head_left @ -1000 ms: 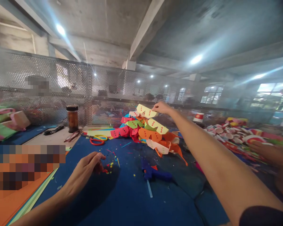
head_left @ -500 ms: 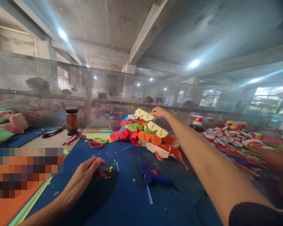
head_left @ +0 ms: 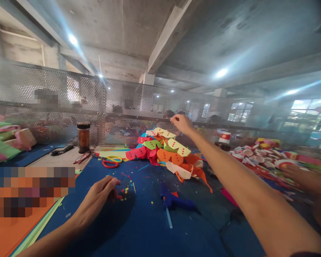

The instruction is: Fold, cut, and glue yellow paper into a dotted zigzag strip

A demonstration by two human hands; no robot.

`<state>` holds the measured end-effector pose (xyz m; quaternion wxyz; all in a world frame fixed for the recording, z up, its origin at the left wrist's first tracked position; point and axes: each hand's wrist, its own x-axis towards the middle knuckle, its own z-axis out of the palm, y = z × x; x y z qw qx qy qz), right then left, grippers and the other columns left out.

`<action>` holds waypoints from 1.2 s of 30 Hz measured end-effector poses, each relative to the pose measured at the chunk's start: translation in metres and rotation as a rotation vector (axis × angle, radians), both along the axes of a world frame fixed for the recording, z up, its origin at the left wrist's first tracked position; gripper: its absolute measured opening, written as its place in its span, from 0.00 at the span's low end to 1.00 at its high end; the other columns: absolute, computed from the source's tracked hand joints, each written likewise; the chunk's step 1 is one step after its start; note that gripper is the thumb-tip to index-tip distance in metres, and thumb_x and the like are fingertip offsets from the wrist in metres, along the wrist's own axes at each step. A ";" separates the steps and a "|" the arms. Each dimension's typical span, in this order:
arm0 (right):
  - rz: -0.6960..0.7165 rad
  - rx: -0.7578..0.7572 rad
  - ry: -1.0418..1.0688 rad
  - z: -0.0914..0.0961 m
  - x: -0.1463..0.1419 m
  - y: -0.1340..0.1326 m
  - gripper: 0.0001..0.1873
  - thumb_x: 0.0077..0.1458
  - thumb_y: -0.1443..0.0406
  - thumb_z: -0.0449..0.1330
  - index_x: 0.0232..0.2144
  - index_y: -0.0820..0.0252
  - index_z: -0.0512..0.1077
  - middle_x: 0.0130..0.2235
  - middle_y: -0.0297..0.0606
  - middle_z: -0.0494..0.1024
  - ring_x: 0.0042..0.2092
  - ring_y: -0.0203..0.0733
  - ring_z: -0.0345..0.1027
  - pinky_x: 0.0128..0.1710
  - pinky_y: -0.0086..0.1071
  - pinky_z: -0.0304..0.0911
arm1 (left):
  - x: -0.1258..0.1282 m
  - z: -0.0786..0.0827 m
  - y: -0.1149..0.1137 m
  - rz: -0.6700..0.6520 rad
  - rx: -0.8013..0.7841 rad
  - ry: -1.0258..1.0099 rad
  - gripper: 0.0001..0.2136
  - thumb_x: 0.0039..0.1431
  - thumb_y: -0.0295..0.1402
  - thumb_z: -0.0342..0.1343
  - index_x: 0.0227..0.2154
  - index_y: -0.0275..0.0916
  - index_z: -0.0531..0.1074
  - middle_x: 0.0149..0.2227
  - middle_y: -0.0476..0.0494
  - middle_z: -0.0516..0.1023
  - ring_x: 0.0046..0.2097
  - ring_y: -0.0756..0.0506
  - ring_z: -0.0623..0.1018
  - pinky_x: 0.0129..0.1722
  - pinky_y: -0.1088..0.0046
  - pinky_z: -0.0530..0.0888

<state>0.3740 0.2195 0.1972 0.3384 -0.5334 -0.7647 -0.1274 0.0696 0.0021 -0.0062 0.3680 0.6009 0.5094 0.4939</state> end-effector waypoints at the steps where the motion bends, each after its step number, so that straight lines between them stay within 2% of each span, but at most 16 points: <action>1: 0.042 0.059 0.004 -0.003 -0.009 -0.016 0.12 0.65 0.59 0.56 0.43 0.62 0.73 0.43 0.40 0.77 0.41 0.41 0.73 0.43 0.40 0.69 | 0.000 0.001 -0.001 -0.004 0.012 0.025 0.24 0.60 0.55 0.47 0.34 0.37 0.74 0.25 0.46 0.76 0.29 0.44 0.74 0.32 0.69 0.68; 4: 0.211 0.207 -0.026 -0.029 -0.037 -0.080 0.12 0.66 0.63 0.52 0.36 0.61 0.74 0.38 0.40 0.79 0.40 0.41 0.72 0.43 0.35 0.65 | 0.001 0.002 -0.005 0.013 0.063 0.139 0.20 0.63 0.50 0.46 0.32 0.38 0.73 0.25 0.46 0.75 0.28 0.45 0.73 0.32 0.71 0.67; 8: 0.523 0.283 -0.181 -0.084 -0.062 -0.177 0.09 0.62 0.66 0.55 0.29 0.58 0.71 0.31 0.35 0.77 0.36 0.39 0.69 0.41 0.34 0.62 | 0.003 0.002 -0.009 0.041 0.119 0.240 0.15 0.64 0.43 0.47 0.34 0.39 0.74 0.24 0.49 0.75 0.28 0.46 0.72 0.31 0.72 0.65; 10: 0.779 0.470 -0.357 -0.111 -0.067 -0.212 0.05 0.60 0.71 0.57 0.32 0.60 0.71 0.30 0.35 0.76 0.33 0.39 0.67 0.36 0.36 0.61 | 0.003 0.003 -0.010 0.048 0.140 0.275 0.13 0.63 0.41 0.48 0.33 0.40 0.74 0.25 0.49 0.75 0.28 0.46 0.72 0.30 0.73 0.64; 12: 0.941 0.529 -0.372 -0.134 -0.069 -0.231 0.03 0.58 0.72 0.57 0.35 0.62 0.71 0.29 0.35 0.76 0.31 0.38 0.67 0.34 0.35 0.60 | 0.004 0.003 -0.011 0.050 0.165 0.313 0.12 0.63 0.39 0.49 0.33 0.40 0.74 0.25 0.50 0.75 0.29 0.46 0.72 0.31 0.73 0.63; 15: 0.995 0.526 -0.322 -0.156 -0.073 -0.236 0.04 0.57 0.72 0.56 0.35 0.63 0.70 0.27 0.34 0.75 0.29 0.37 0.66 0.31 0.35 0.59 | 0.005 0.003 -0.011 0.044 0.196 0.361 0.11 0.63 0.37 0.48 0.34 0.40 0.74 0.26 0.50 0.75 0.29 0.47 0.73 0.31 0.73 0.63; 17: 0.987 0.512 -0.283 -0.163 -0.074 -0.233 0.04 0.57 0.73 0.56 0.36 0.63 0.69 0.27 0.34 0.75 0.28 0.37 0.66 0.31 0.35 0.59 | 0.005 0.003 -0.010 0.041 0.210 0.384 0.10 0.63 0.36 0.48 0.34 0.40 0.74 0.26 0.50 0.76 0.29 0.47 0.73 0.31 0.73 0.63; 28: 0.940 0.440 -0.209 -0.156 -0.065 -0.234 0.08 0.55 0.75 0.57 0.38 0.63 0.69 0.27 0.33 0.76 0.28 0.37 0.67 0.31 0.35 0.59 | 0.005 0.006 -0.012 0.031 0.251 0.488 0.10 0.66 0.35 0.48 0.34 0.40 0.73 0.28 0.49 0.76 0.30 0.48 0.74 0.32 0.74 0.66; 33: 0.966 0.419 -0.214 -0.162 -0.066 -0.233 0.08 0.54 0.75 0.57 0.37 0.63 0.69 0.26 0.32 0.76 0.27 0.36 0.67 0.32 0.36 0.60 | 0.004 0.004 -0.013 0.032 0.302 0.510 0.10 0.67 0.35 0.46 0.37 0.40 0.72 0.32 0.46 0.77 0.34 0.46 0.75 0.35 0.73 0.67; 36: 0.950 0.390 -0.191 -0.167 -0.065 -0.233 0.07 0.57 0.75 0.55 0.38 0.62 0.68 0.25 0.31 0.76 0.26 0.36 0.67 0.30 0.36 0.60 | 0.004 0.001 -0.013 0.034 0.329 0.513 0.10 0.68 0.34 0.47 0.38 0.40 0.72 0.32 0.45 0.78 0.34 0.47 0.76 0.36 0.73 0.69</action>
